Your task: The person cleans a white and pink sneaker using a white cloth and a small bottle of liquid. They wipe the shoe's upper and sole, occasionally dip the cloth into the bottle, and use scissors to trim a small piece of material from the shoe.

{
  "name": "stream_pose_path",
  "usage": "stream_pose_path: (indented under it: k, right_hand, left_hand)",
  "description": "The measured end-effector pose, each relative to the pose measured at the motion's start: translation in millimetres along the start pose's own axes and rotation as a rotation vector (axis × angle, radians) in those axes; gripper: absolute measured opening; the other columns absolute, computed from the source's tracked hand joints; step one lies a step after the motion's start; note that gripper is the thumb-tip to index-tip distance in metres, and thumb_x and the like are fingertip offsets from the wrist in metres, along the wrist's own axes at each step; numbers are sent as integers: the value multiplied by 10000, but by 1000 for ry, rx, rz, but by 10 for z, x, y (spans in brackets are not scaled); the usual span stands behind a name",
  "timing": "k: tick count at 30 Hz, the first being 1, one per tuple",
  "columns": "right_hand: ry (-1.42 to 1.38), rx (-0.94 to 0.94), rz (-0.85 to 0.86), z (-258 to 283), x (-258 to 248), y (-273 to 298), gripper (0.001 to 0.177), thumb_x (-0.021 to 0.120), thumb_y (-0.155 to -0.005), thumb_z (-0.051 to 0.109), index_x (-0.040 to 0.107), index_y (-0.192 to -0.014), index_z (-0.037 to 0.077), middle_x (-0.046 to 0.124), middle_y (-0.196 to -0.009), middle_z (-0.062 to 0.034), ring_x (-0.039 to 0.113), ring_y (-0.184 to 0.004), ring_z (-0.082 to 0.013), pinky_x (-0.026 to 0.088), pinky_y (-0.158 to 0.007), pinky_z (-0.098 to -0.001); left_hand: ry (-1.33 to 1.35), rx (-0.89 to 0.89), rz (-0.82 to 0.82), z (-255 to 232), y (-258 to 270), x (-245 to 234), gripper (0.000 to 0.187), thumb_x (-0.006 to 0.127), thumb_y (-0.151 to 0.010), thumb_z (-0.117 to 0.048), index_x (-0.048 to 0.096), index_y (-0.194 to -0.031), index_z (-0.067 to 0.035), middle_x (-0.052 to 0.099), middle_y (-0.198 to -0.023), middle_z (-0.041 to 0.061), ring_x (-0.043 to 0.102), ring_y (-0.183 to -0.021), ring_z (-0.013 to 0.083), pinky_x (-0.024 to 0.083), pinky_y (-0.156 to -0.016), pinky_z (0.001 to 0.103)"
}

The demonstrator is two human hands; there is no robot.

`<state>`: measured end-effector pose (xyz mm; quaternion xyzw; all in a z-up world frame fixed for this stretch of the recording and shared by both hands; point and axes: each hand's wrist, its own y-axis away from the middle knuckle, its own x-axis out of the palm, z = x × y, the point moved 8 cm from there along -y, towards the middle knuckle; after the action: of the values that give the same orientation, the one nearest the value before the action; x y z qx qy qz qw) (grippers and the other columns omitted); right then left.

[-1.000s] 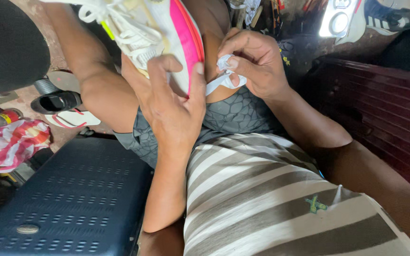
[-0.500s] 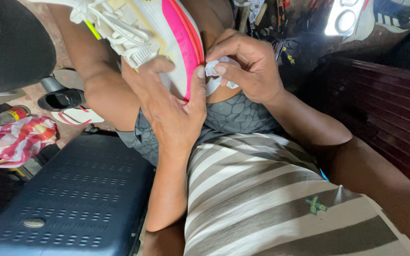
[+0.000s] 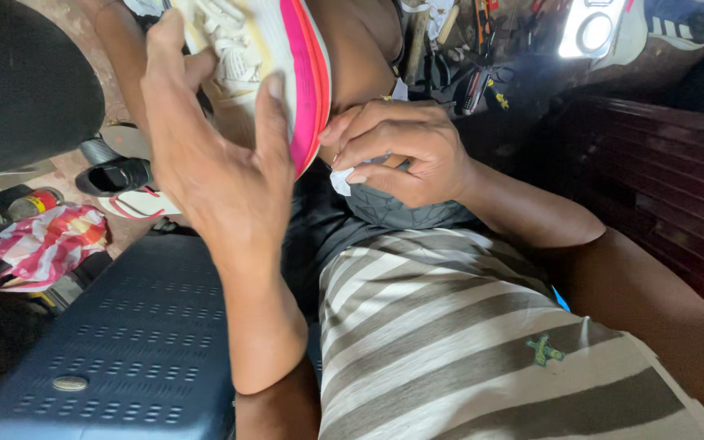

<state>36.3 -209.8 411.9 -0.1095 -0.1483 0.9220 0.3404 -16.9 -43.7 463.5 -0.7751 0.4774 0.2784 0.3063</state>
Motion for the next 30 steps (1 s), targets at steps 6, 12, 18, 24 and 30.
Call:
stream_pose_path:
  k: [6, 12, 18, 24, 30]
  right_hand:
    - [63, -80, 20, 43, 68, -11, 175, 805, -934, -21, 695, -1066, 13, 701, -1053, -110, 743, -1117, -285, 632, -1002, -404]
    - [190, -119, 30, 60, 78, 13, 204, 844, -913, 30, 695, -1052, 40, 712, -1072, -81, 748, -1098, -267, 627, -936, -377]
    - [223, -119, 38, 45, 77, 65, 199, 859, -903, 61, 709, -1033, 50, 720, -1077, -89, 746, -1066, -255, 620, -895, -365]
    - [209, -60, 36, -2, 85, 97, 189, 855, -904, 57, 726, -1042, 55, 729, -1103, -79, 751, -1072, -242, 622, -890, -345]
    - [249, -43, 32, 35, 37, 111, 180, 841, -917, 24, 719, -1048, 41, 728, -1120, -89, 747, -1092, -250, 629, -919, -357]
  left_hand:
    - [-273, 66, -105, -165, -378, -23, 533, 948, -975, -319, 516, -1082, -27, 521, -939, 87, 554, -911, 304, 442, -819, 446]
    - [-115, 4, -44, -124, -377, 85, 521, 935, -908, -299, 505, -1016, -26, 449, -936, 124, 517, -863, 275, 452, -791, 401]
    - [-145, 170, -122, -140, -209, 159, 635, 949, -922, -357, 537, -1227, 20, 579, -1044, 138, 593, -975, 332, 480, -851, 426]
    - [-135, 47, -42, 50, -90, 311, 388, 860, -996, -268, 632, -1169, -6, 644, -950, 150, 661, -878, 344, 500, -798, 428]
    - [48, 56, 15, 34, -80, 209, 209, 749, -1047, -139, 650, -1183, -15, 653, -1012, 141, 672, -911, 317, 520, -819, 362]
